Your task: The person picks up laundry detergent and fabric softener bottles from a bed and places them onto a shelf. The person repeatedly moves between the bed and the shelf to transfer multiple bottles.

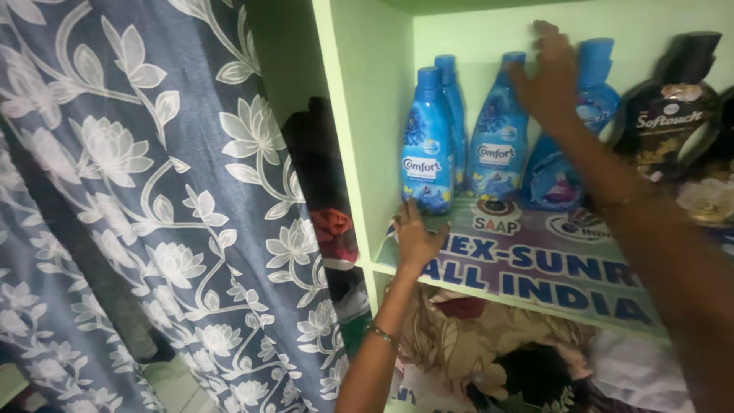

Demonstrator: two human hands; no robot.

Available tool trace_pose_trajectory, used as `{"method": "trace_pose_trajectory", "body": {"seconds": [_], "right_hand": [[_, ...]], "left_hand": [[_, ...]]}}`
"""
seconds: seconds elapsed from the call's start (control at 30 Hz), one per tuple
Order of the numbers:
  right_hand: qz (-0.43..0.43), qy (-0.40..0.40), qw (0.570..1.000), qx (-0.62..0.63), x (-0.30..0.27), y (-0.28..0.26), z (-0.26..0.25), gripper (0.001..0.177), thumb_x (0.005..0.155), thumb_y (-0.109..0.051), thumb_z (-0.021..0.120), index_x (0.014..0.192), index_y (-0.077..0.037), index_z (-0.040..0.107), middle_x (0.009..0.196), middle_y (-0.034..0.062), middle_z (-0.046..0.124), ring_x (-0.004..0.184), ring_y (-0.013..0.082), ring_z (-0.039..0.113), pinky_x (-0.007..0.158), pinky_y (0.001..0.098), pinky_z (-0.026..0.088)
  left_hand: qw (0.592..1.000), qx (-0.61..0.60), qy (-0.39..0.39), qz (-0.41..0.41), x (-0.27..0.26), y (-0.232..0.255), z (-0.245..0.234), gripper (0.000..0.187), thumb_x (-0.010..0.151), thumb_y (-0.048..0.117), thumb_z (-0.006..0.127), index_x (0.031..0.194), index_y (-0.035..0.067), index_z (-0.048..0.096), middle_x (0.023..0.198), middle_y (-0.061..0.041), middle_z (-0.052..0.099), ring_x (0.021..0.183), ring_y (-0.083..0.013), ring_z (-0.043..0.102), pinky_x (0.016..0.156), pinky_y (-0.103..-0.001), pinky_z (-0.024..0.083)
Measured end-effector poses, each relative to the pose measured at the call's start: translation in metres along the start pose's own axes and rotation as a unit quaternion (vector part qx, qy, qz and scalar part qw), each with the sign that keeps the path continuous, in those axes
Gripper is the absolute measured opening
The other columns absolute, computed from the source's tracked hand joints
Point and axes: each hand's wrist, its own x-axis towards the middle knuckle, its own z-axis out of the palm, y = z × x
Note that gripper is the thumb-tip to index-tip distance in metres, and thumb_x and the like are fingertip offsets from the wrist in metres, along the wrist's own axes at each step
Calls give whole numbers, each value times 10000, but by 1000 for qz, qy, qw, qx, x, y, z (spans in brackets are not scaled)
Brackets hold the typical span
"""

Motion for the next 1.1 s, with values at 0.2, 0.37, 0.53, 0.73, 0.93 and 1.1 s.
{"method": "trace_pose_trajectory", "body": {"seconds": [0.2,0.37,0.53,0.73,0.93,1.1], "right_hand": [[200,-74,972,93,1,21,24,408,891,-220,860,1203,-15,697,979,177,739,873,270,727,794,390,576],[131,-74,985,83,5,12,7,191,966,-164,820,1057,-6,761,986,146,735,847,233,719,808,376,585],[129,-105,980,109,26,-12,-36,238,939,-181,862,1101,-17,800,942,140,757,832,206,720,767,341,575],[139,-119,960,211,36,-70,-33,239,965,-152,847,1160,-26,790,1015,123,779,884,163,760,793,296,609],[140,-73,964,214,38,-123,6,255,920,-165,892,1114,-29,799,991,156,761,845,198,753,760,318,603],[173,-63,958,221,36,-152,24,258,882,-165,891,1078,-27,794,1010,156,734,864,212,747,768,336,597]], "left_hand": [[999,-3,-36,-14,-2,-8,2,1165,743,497,827,1483,-202,259,1523,-408,346,1444,-514,322,1206,-603,170],[1000,10,-4,17,-20,-2,-13,1157,759,500,822,1475,-229,278,1521,-437,346,1429,-535,356,1218,-582,224],[1000,-8,-1,18,-32,25,-42,1184,755,532,819,1499,-216,284,1544,-423,365,1453,-514,387,1205,-605,238],[997,-74,-11,-8,-55,65,-78,1448,619,661,904,1551,-172,174,1583,-406,278,1480,-525,287,1202,-644,168],[986,-154,66,-6,-61,76,-88,1387,631,527,932,1559,-166,168,1548,-400,301,1446,-525,341,1188,-536,346],[989,-113,98,15,-59,74,-85,1334,646,407,968,1538,-179,167,1513,-399,314,1417,-539,338,1182,-539,337]]}}
